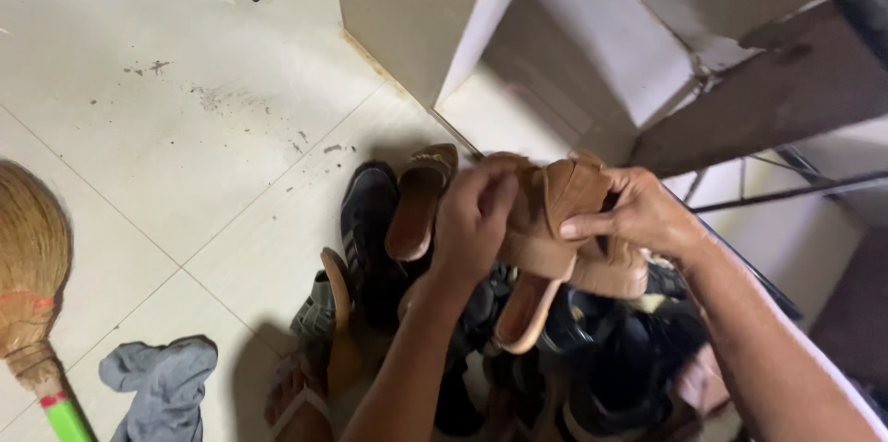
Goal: The person organizes a pile of shoes on the floor by picking up pairs, inspecting them, and placing them onto a metal shoe rack. The person handles various types of footwear including sneakers, sandals, and loafers, arranging them on the lower and upper shelves of the rack.
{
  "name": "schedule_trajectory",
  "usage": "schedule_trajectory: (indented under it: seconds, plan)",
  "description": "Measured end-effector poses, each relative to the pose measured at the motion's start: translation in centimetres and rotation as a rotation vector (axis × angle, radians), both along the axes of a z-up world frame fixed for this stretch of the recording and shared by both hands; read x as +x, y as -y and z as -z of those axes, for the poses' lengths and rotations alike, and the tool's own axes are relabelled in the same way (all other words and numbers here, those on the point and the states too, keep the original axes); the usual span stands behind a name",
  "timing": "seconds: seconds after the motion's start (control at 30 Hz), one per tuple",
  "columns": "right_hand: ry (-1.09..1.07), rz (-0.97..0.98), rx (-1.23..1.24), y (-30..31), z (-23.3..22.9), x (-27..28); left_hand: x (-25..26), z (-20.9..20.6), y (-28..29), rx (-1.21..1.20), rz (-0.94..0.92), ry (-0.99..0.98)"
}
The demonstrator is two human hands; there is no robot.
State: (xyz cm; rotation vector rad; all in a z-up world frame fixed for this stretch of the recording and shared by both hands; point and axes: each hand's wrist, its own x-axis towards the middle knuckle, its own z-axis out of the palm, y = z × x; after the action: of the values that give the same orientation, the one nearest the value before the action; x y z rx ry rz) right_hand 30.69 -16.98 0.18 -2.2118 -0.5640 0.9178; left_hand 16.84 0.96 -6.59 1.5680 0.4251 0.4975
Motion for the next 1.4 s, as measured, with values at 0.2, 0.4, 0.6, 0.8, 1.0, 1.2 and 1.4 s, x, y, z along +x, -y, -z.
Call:
schedule_trajectory:
  seconds: [0.2,0.4,0.6,0.8,1.0,1.2,1.4]
  plan:
    - [0.318,0.166,-0.476,2.6,7.4,13.6,0.3,8.8,2.4,0.1,0.063,-0.124]
    - [0.959,0.06,-0.294,7.1,17.7,27.9,0.5,12.1,4.1,0.113,0.313,-0.367]
    - [0.679,0.398,-0.47,6.8,25.9,23.2,-0.3,12.8,4.9,0.105,0.347,-0.358]
    - [0.496,0.541,-0.272,4.5,26.3,19.6,0.5,13.6,5.1,0.124,0.329,-0.32]
    - [0.336,0.24,-0.18,-3.2,23.6,19.3,1.8,13.6,6.2,0.092,0.33,-0.271]
    - [0.859,-0.362,-0.893,-7.6,26.3,19.6,2.1,13.6,5.2,-0.03,0.38,-0.384]
    - [0.775,-0.435,-0.853,-2.5,26.7,21.6,1.2,15.7,4.8,0.068,0.317,-0.226]
